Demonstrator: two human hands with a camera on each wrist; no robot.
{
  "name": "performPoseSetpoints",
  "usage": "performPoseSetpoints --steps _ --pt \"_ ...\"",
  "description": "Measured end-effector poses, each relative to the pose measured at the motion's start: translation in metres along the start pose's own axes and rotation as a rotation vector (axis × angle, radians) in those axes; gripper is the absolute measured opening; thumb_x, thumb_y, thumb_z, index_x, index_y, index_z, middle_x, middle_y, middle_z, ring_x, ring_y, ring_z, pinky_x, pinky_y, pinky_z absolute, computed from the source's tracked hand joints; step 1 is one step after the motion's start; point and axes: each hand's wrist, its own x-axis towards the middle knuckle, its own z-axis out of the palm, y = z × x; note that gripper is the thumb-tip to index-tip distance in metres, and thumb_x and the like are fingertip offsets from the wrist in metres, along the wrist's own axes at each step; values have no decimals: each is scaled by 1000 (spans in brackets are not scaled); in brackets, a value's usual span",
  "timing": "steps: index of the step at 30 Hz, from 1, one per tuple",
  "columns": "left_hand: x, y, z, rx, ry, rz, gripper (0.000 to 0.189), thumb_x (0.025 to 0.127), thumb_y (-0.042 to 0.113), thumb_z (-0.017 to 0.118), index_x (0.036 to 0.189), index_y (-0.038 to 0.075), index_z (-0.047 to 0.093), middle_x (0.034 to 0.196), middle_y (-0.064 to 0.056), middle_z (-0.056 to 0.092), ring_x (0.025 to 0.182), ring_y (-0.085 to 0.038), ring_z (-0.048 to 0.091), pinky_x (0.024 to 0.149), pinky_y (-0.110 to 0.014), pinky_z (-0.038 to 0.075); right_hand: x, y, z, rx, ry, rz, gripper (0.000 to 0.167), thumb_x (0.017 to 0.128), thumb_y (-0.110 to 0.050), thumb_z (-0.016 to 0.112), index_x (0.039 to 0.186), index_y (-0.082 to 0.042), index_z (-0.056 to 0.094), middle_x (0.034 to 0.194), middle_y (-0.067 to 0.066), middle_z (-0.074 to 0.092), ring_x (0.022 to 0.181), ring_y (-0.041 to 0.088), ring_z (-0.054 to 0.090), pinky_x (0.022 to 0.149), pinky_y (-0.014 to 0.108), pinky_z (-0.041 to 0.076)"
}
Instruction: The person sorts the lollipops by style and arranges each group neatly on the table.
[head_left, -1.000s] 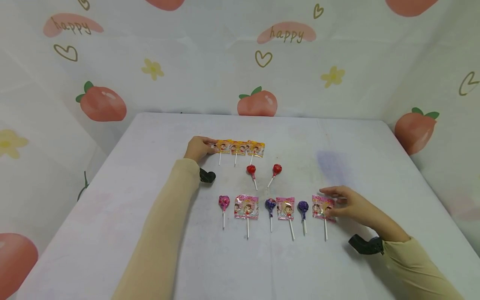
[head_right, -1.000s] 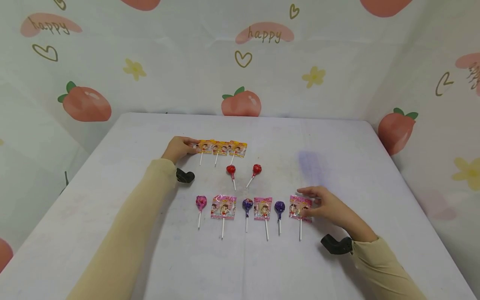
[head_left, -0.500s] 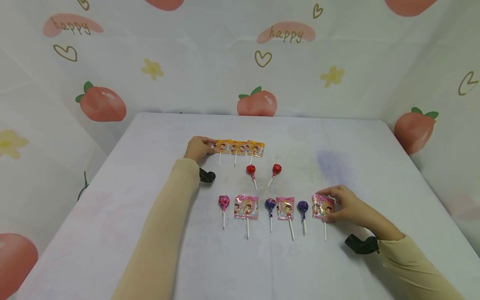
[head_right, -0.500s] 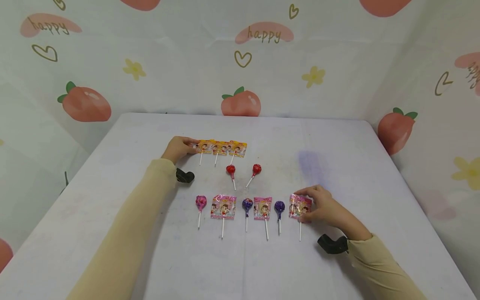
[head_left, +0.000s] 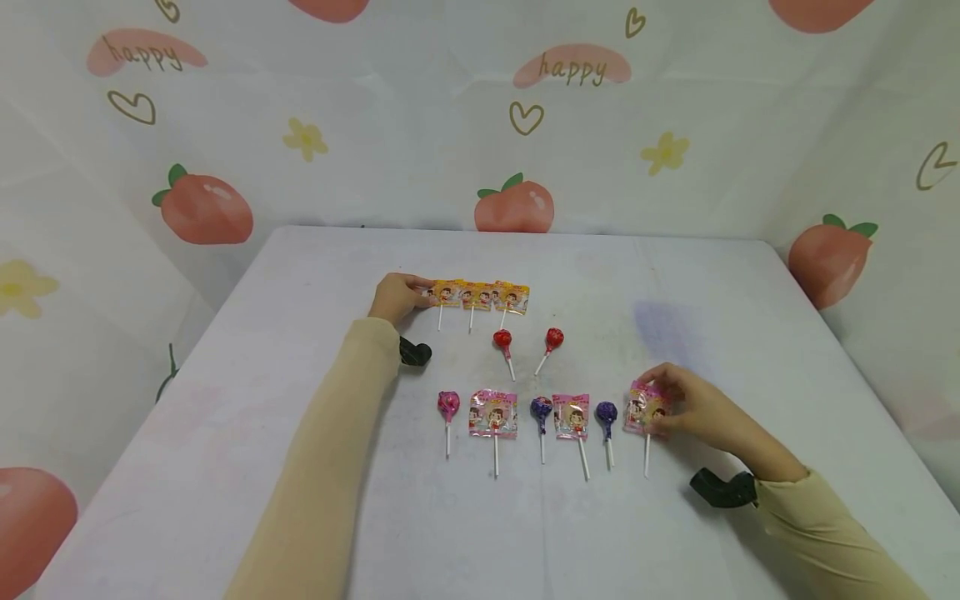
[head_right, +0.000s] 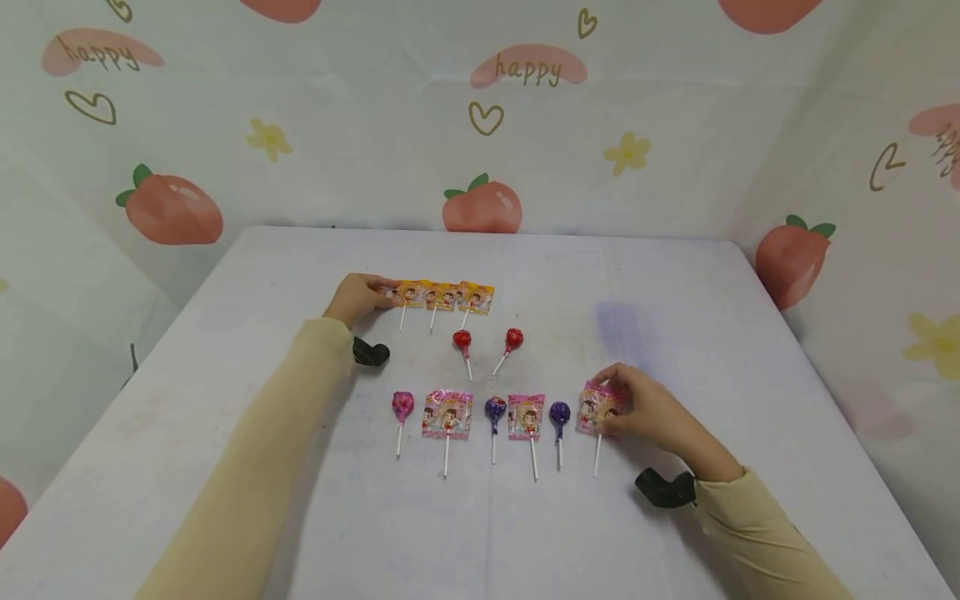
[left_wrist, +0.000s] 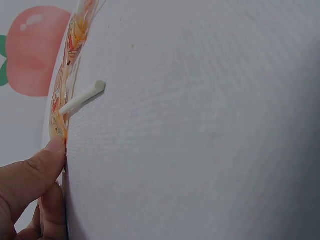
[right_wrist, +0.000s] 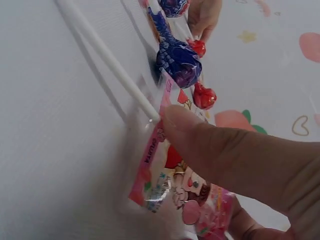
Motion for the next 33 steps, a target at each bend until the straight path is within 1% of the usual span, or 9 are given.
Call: performPoseSetpoints --steps 4,9,11,13,16,19,25,28,33 --pt "-1 1 0 -5 4 -7 36 84 15 76 120 14 70 107 -9 60 105 -23 47 107 -40 35 0 -2 -3 6 56 -11 52 74 -10 83 120 -4 59 106 13 59 97 30 57 73 31 49" --pt "-1 1 -1 -7 3 -14 37 84 16 77 120 14 70 107 -9 60 100 -23 47 100 -38 38 0 -6 -5 3 113 -15 51 78 -9 80 124 -3 59 114 17 59 99 31 58 70 26 49" --pt "-1 1 -1 -7 3 -13 37 84 16 77 120 14 70 107 -9 60 99 -23 48 98 -38 39 0 -9 -5 5 130 -13 50 79 -9 79 125 -3 60 115 17 60 98 27 58 74 24 50" --pt "0 1 0 -6 1 -9 36 84 15 76 120 14 70 106 -9 60 100 -23 47 100 -38 39 0 -11 -5 24 146 -15 48 80 -9 78 124 -2 61 114 17 61 95 18 58 76 21 50" --pt "-1 1 0 -9 0 -11 36 84 15 76 119 14 70 107 -9 60 102 -23 47 103 -39 37 1 -13 -5 52 161 -16 48 80 -9 78 124 -1 61 114 18 62 89 5 57 77 15 50" --pt "-1 1 0 -10 -4 -18 36 84 15 76 120 14 70 108 -10 60 104 -24 46 105 -40 37 2 -14 -5 68 170 -22 47 80 -9 78 124 0 61 114 19 62 86 -1 56 75 13 49" --pt "0 1 0 -14 -1 -22 35 84 14 76 120 15 70 111 -10 61 107 -25 47 108 -42 35 4 -17 -6 64 186 -23 43 82 -9 77 122 -1 62 116 20 63 85 -2 59 73 14 50" --pt "1 0 0 -8 2 -18 35 84 14 76 119 15 70 110 -10 61 106 -25 47 108 -42 35 6 -21 -8 44 201 -16 42 84 -12 76 121 -2 62 113 17 64 86 0 60 74 12 49" --pt "1 0 0 -16 -5 -23 35 84 14 76 119 15 71 110 -10 60 105 -24 47 106 -41 36 11 -29 -12 55 218 -29 41 85 -16 76 121 -1 62 107 16 65 84 4 62 73 11 49"
